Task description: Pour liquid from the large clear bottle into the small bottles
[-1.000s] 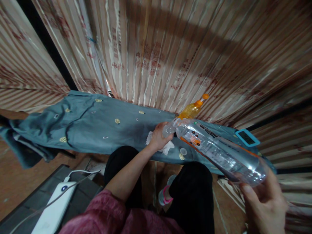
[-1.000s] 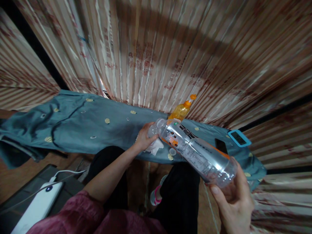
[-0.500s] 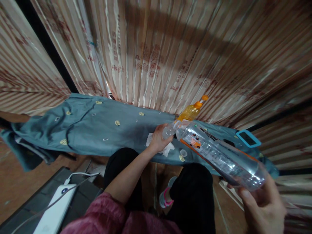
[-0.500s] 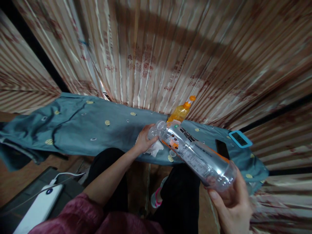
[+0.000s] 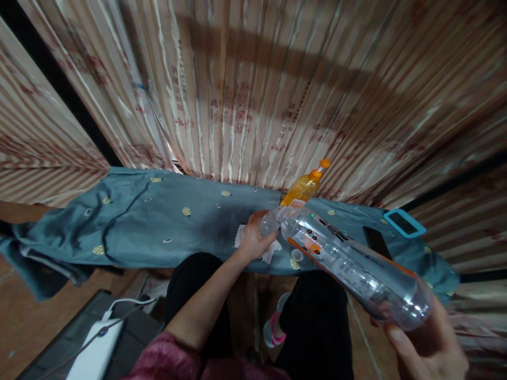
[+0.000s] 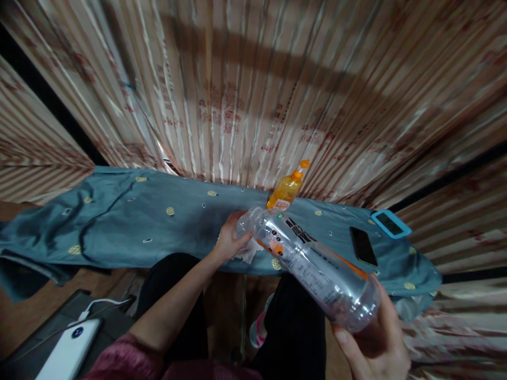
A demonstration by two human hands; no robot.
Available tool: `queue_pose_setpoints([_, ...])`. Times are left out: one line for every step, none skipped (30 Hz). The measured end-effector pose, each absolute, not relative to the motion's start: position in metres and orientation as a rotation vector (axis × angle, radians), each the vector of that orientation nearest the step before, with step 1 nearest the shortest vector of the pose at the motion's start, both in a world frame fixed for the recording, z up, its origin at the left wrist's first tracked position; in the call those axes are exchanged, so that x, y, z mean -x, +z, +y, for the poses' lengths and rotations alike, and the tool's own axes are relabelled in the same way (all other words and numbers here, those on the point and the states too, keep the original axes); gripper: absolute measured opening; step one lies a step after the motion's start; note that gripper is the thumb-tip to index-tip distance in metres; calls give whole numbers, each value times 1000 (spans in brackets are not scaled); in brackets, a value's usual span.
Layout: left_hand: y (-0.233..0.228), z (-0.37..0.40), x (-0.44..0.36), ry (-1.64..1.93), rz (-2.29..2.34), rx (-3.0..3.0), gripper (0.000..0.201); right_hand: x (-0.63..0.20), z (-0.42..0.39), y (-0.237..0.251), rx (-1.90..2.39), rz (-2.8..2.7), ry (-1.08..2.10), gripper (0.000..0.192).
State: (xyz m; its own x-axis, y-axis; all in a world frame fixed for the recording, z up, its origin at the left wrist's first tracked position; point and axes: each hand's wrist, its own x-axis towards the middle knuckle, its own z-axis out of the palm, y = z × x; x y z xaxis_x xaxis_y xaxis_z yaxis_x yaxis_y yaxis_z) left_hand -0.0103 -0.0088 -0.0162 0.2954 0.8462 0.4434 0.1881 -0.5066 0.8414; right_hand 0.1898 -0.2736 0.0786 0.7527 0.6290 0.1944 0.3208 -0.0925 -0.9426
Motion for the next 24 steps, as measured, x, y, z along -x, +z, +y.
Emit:
queue_pose_setpoints([-16, -9, 11, 1230, 909, -1891, 56, -190, -274, 79, 1700, -753, 306, 114])
queue_pose_setpoints([-16, -9, 12, 1230, 895, -1896, 56, -191, -275, 78, 1710, -762, 291, 117])
queue_pose_setpoints([-16, -9, 13, 1231, 883, -1900, 57, -192, -275, 77, 1722, -779, 272, 118])
queue_pose_setpoints([-17, -9, 14, 1232, 874, -1900, 57, -193, -275, 76, 1734, -799, 255, 119])
queue_pose_setpoints([-17, -9, 15, 1233, 865, -1899, 58, -194, -276, 74, 1746, -813, 243, 118])
queue_pose_setpoints([-18, -9, 15, 1233, 859, -1896, 58, -194, -276, 73, 1756, -820, 235, 116])
queue_pose_setpoints([-18, -9, 16, 1230, 855, -1892, 59, -193, -277, 72, 1765, -821, 234, 114])
queue_pose_setpoints([-18, -9, 16, 1226, 852, -1888, 59, -192, -277, 71, 1769, -814, 238, 112])
queue_pose_setpoints([-18, -9, 17, 1221, 849, -1886, 60, -191, -278, 70, 1770, -805, 241, 112])
queue_pose_setpoints([-18, -9, 17, 1217, 848, -1885, 60, -189, -278, 70, 1770, -798, 238, 112])
queue_pose_setpoints([-18, -9, 17, 1218, 846, -1885, 60, -188, -278, 70, 1768, -793, 231, 113])
queue_pose_setpoints([-17, -9, 18, 1221, 840, -1886, 61, -188, -278, 70, 1769, -795, 229, 113])
queue_pose_setpoints([-16, -9, 18, 1226, 833, -1887, 61, -188, -278, 69, 1767, -797, 229, 114])
queue_pose_setpoints([-15, -10, 18, 1231, 829, -1888, 61, -189, -278, 69, 1767, -805, 224, 114])
queue_pose_setpoints([-15, -10, 18, 1234, 828, -1888, 61, -190, -278, 68, 1771, -814, 220, 115])
queue_pose_setpoints([-14, -10, 18, 1235, 829, -1888, 61, -191, -278, 67, 1777, -822, 216, 115])
queue_pose_setpoints([-13, -10, 18, 1233, 832, -1889, 60, -193, -279, 66, 1780, -826, 216, 115])
queue_pose_setpoints([-13, -11, 18, 1230, 835, -1890, 60, -194, -280, 65, 1780, -827, 217, 115])
queue_pose_setpoints([-13, -11, 18, 1229, 835, -1891, 60, -196, -281, 63, 1778, -824, 217, 115])
queue_pose_setpoints([-13, -11, 18, 1226, 832, -1892, 60, -197, -282, 62, 1778, -817, 221, 115])
queue_pose_setpoints([-13, -11, 18, 1223, 830, -1893, 61, -198, -283, 60, 1775, -807, 227, 114])
queue_pose_setpoints([-13, -11, 18, 1217, 832, -1893, 61, -199, -285, 58, 1771, -799, 235, 113])
queue_pose_setpoints([-14, -12, 18, 1210, 840, -1893, 61, -200, -286, 57, 1770, -795, 242, 113])
queue_pose_setpoints([-14, -12, 17, 1202, 849, -1893, 62, -201, -287, 56, 1775, -799, 245, 113])
